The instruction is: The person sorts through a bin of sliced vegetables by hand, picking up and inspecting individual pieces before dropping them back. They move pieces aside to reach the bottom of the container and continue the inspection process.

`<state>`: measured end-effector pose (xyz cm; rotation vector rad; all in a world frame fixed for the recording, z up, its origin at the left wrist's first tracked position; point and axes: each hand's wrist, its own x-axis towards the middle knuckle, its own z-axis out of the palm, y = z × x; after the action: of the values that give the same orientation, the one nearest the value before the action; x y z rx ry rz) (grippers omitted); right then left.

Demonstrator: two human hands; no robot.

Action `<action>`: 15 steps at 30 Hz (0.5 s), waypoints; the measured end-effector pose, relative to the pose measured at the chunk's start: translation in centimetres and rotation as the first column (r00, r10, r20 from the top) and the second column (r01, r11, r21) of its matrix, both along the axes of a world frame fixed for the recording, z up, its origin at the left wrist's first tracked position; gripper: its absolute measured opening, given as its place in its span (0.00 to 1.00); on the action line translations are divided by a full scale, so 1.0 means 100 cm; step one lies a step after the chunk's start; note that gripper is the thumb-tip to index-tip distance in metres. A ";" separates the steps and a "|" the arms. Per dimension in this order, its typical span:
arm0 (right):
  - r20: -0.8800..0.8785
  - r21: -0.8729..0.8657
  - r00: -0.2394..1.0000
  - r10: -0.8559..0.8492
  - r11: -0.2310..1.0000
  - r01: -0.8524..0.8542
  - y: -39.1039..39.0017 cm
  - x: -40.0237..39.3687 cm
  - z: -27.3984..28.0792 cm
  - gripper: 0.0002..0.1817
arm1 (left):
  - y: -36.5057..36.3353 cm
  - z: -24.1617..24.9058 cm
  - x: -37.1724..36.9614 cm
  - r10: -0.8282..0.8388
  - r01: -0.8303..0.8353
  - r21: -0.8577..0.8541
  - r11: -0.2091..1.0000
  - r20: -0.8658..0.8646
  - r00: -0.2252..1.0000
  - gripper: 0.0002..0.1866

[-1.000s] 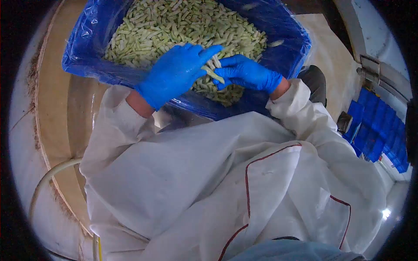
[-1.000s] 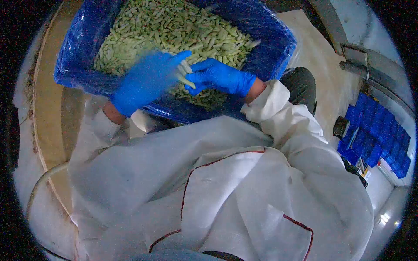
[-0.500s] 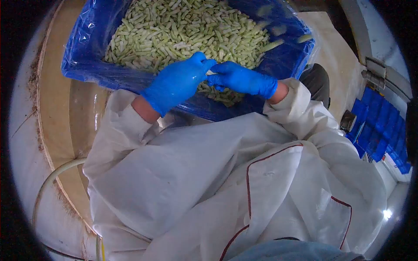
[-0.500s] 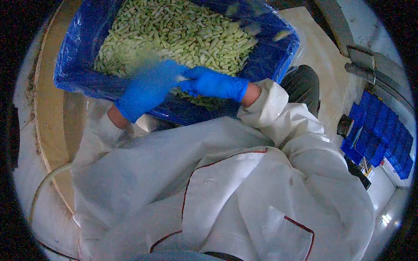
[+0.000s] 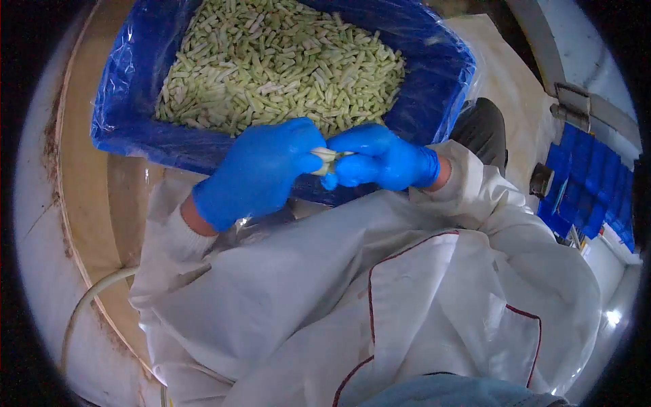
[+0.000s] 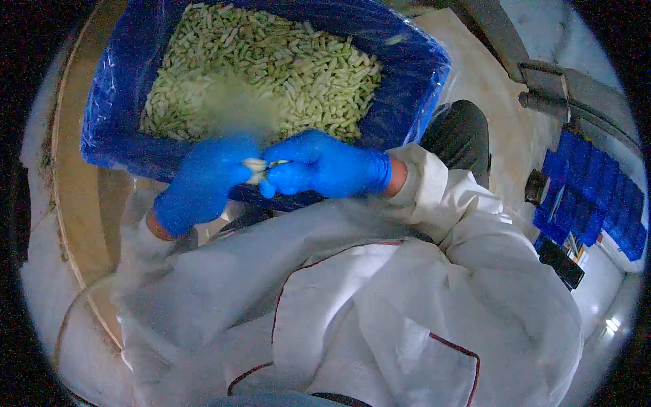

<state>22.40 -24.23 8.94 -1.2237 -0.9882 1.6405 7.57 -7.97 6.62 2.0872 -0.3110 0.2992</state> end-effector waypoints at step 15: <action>0.733 -0.220 0.673 0.104 0.972 0.089 -0.017 0.049 -0.095 0.28 | 0.123 -0.041 -0.034 0.776 -0.713 0.504 0.488 0.123 0.618 0.21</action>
<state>27.29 -25.88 -0.51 -2.1595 -1.2904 1.2704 4.21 4.31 2.48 2.6694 0.7432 0.6608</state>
